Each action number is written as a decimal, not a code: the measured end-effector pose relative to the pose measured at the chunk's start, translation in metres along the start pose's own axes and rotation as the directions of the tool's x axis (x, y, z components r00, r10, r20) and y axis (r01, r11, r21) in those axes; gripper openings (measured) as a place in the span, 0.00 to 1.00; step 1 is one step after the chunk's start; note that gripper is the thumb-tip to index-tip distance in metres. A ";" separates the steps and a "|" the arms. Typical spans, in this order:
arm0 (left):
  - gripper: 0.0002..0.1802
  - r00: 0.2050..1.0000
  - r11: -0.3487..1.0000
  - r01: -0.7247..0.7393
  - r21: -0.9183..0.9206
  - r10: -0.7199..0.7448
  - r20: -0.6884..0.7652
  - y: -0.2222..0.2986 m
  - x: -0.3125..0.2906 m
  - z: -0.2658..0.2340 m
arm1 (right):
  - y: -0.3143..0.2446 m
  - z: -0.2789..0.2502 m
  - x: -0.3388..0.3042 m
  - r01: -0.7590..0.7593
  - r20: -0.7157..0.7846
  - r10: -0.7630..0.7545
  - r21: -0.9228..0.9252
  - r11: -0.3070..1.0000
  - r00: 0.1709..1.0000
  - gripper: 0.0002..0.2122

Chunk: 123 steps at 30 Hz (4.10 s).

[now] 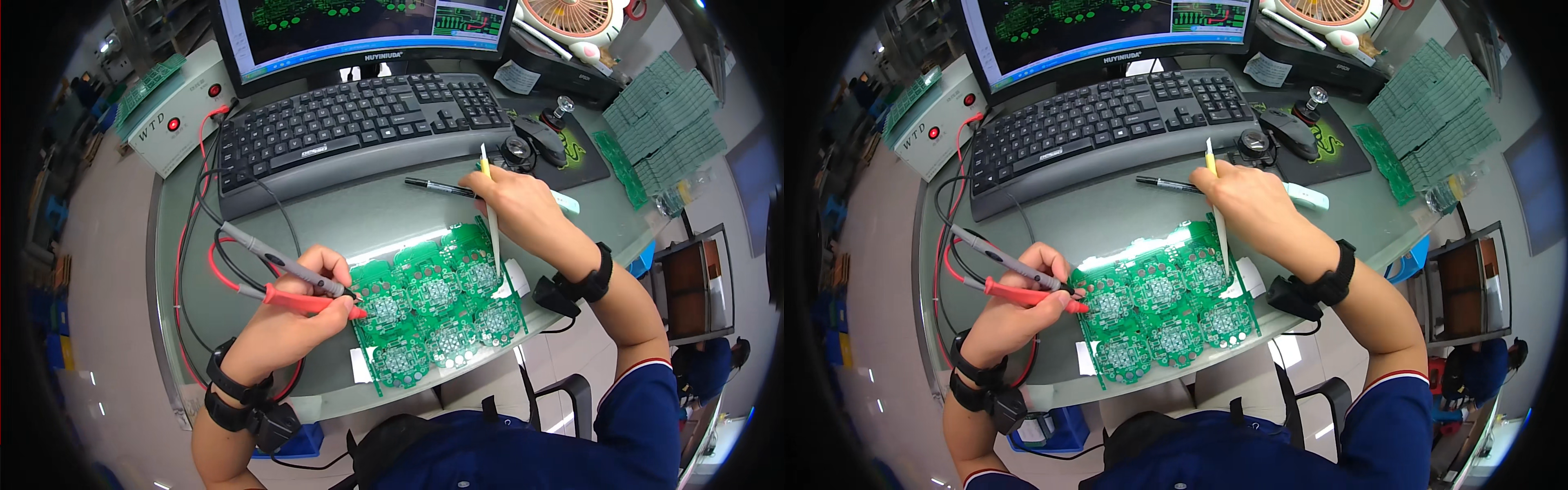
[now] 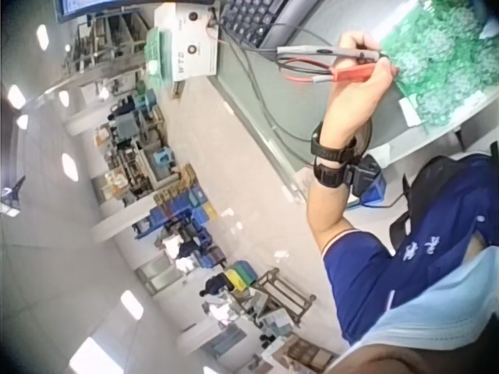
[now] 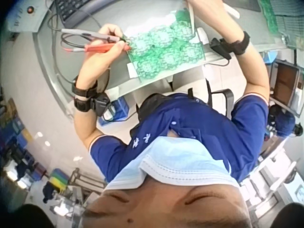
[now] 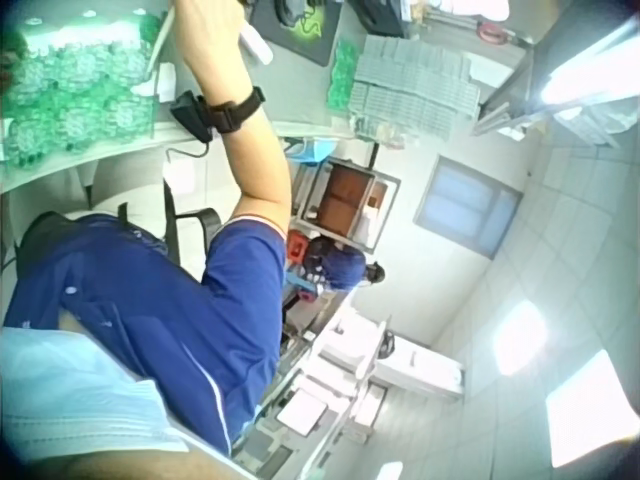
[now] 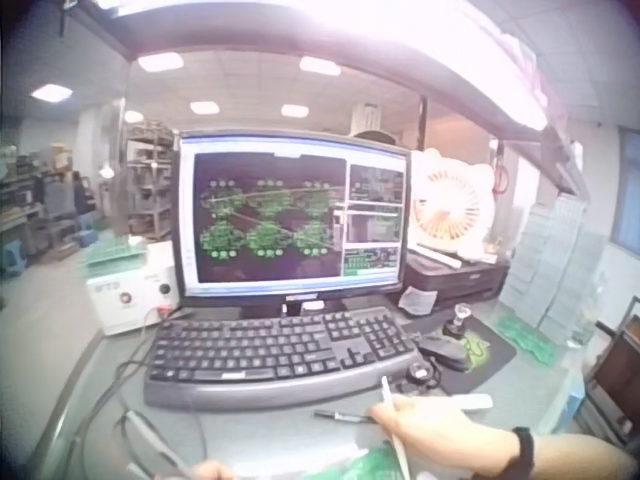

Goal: Testing a printed circuit board with multimeter probes while monitoring diagnostic software on a computer.

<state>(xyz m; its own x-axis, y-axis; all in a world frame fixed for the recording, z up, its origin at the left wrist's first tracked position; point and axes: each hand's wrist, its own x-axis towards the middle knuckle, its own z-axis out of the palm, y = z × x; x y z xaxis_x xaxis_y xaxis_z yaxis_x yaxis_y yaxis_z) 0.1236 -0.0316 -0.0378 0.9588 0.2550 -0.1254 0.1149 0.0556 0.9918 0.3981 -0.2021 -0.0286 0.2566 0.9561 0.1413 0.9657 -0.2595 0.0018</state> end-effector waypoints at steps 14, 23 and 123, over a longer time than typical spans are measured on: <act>0.32 0.961 0.992 -0.127 -0.016 0.127 0.247 0.016 -0.012 -0.002 | -0.113 -0.023 -0.003 -0.089 0.093 -0.029 0.987 0.134 0.995 0.11; 0.33 0.941 0.923 -0.170 -0.347 0.256 0.222 0.000 -0.006 -0.026 | -0.102 -0.012 -0.027 -0.085 0.098 0.183 0.993 -0.081 0.978 0.09; 0.23 0.897 0.957 0.008 0.290 -0.135 0.420 0.022 0.030 0.040 | -0.021 -0.015 -0.084 -0.005 -0.099 0.136 0.790 0.613 0.986 0.11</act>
<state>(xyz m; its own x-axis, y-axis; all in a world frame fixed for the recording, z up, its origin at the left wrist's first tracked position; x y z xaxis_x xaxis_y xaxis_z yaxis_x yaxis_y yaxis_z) 0.1657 -0.0617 -0.0189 0.9541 -0.1841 -0.2360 0.1929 -0.2247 0.9551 0.3558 -0.2792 -0.0254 0.3805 0.8937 0.2377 0.6207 -0.0563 -0.7820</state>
